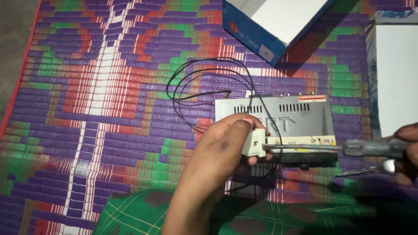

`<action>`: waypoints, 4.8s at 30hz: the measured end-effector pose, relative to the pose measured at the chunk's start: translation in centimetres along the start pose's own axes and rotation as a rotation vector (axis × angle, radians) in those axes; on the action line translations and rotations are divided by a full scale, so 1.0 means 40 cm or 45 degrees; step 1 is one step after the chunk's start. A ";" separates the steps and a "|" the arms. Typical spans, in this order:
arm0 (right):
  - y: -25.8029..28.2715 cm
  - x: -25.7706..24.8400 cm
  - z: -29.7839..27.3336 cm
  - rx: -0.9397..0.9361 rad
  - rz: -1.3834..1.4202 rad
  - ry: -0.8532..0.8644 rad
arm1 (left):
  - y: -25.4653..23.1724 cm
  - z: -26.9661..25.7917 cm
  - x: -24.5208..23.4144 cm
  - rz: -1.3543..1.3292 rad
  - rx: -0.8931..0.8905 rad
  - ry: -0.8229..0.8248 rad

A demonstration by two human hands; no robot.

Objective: The person uses a screwdriver to disassemble a white plastic power adapter and an orange electrical connector. They remove screws, separate the plastic housing, and manipulate the internal wires and components.

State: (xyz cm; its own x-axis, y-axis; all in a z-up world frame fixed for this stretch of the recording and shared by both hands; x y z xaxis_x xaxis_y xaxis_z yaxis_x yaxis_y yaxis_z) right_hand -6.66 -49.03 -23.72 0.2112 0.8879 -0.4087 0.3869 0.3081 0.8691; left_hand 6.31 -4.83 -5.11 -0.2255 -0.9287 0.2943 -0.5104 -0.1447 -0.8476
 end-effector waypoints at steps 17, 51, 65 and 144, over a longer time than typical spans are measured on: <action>0.644 0.279 -0.123 -0.333 -0.613 0.167 | 0.033 0.027 -0.027 0.044 -0.114 -0.298; 0.595 0.320 -0.033 -0.544 -0.741 -0.219 | 0.170 0.099 0.093 -0.440 -0.146 -0.053; 0.364 0.216 -0.063 0.210 -1.558 0.450 | 0.192 0.117 0.058 -0.443 -0.177 -0.162; 0.878 0.255 -0.238 -0.809 -0.656 0.245 | 0.166 0.059 0.114 -0.593 -0.340 -0.019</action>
State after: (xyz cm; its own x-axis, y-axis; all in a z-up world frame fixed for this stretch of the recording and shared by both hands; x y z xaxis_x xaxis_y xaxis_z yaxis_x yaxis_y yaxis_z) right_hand 0.52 -25.89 5.27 -0.0326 0.6087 -0.7927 -0.1986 0.7734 0.6020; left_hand 3.83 -10.83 -10.45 0.0860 -0.7922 0.6042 -0.7476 -0.4522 -0.4864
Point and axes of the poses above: each hand's wrist, its own z-axis towards the middle knuckle, its own x-axis out of the palm, y = z × x, the point moved 9 cm from there along z, towards the middle knuckle, and after that the axes turned 4 degrees about -y, right-handed, at the moved point
